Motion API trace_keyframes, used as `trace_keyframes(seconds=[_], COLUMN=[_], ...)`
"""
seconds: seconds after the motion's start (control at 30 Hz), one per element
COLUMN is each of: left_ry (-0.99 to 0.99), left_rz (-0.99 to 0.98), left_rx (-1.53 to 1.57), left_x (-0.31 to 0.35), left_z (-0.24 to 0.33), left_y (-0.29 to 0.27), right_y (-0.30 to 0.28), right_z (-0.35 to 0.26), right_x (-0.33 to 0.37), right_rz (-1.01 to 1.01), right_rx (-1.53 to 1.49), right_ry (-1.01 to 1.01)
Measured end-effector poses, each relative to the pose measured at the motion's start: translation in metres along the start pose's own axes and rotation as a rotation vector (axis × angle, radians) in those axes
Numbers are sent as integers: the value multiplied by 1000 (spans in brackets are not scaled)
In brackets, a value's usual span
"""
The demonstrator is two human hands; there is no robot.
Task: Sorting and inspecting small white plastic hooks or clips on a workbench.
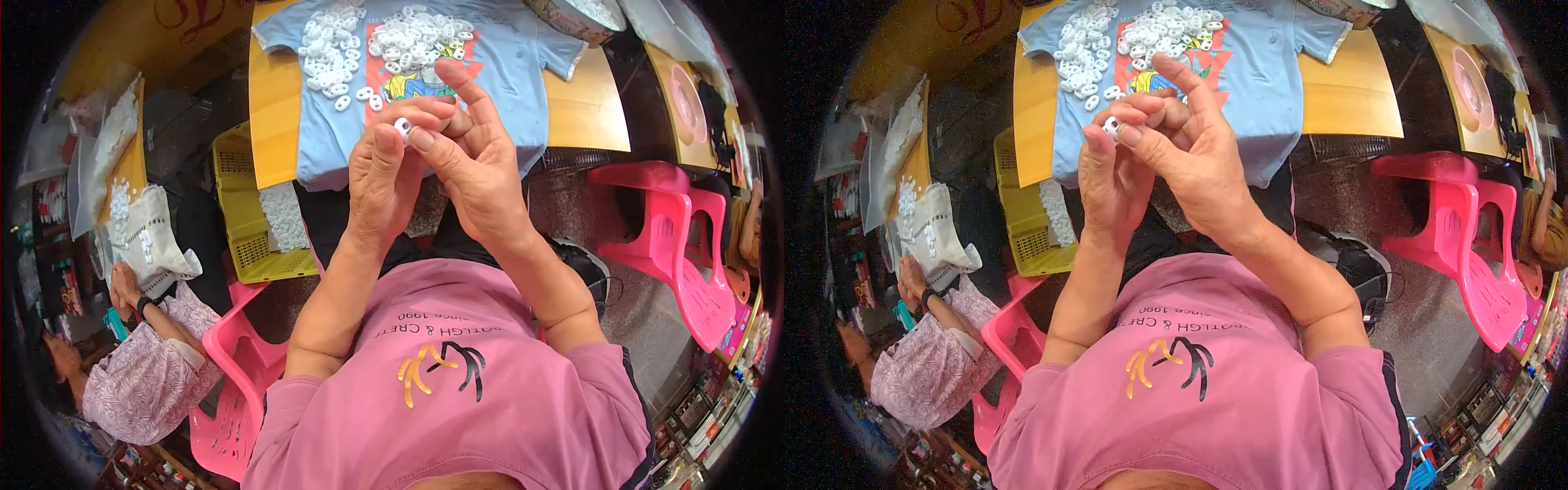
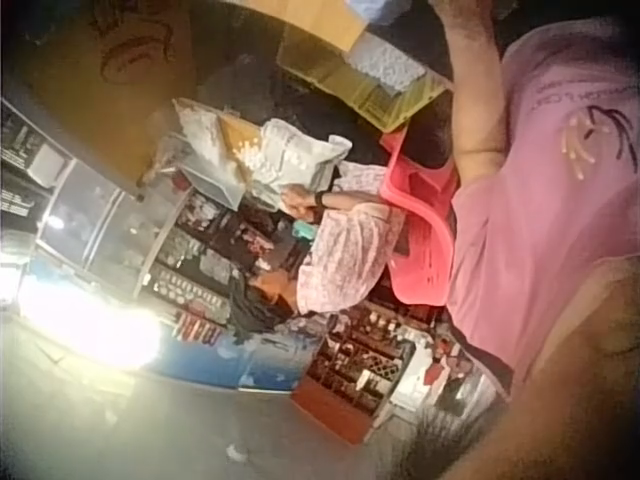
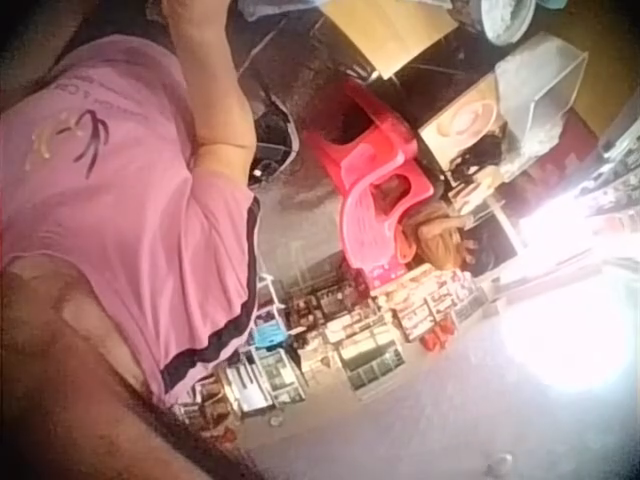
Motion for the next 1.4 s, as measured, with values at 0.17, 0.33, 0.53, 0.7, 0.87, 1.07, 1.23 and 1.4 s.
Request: trace_keyframes(seconds=[0.17,0.33,0.53,0.7,0.87,1.07,1.23,1.4], left_ry=[71,97,38,115,183,118,137,209], left_rz=[-21,-30,-28,163,234,598,835,665], left_rx=[38,41,74,-180,-354,-976,-1359,-1217], left_x=[0,-2,0,5,44,99,122,103], left_z=[-4,-9,-8,18,99,133,129,99], left_y=[-1,-1,-5,-19,-86,-155,-179,-137], right_y=[-1,-4,-4,-13,-49,-75,-53,-32], right_z=[2,3,5,7,-8,-17,-2,16], right_x=[1,1,2,-2,-28,-57,-68,-78], right_rz=[-7,-44,-24,-79,57,130,-31,-209], right_rx=[-23,-42,7,133,546,1007,1156,1387], right_ry=[-3,-8,3,11,-163,-394,-538,-696])
Point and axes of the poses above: each hand's wrist, its own x-axis away from the middle knuckle, its own y-axis out of the palm, z = x × y, the point moved 2 cm from there along -x, towards the middle knuckle, and after that the axes turned 6 degrees about z, right-handed, at the moved point
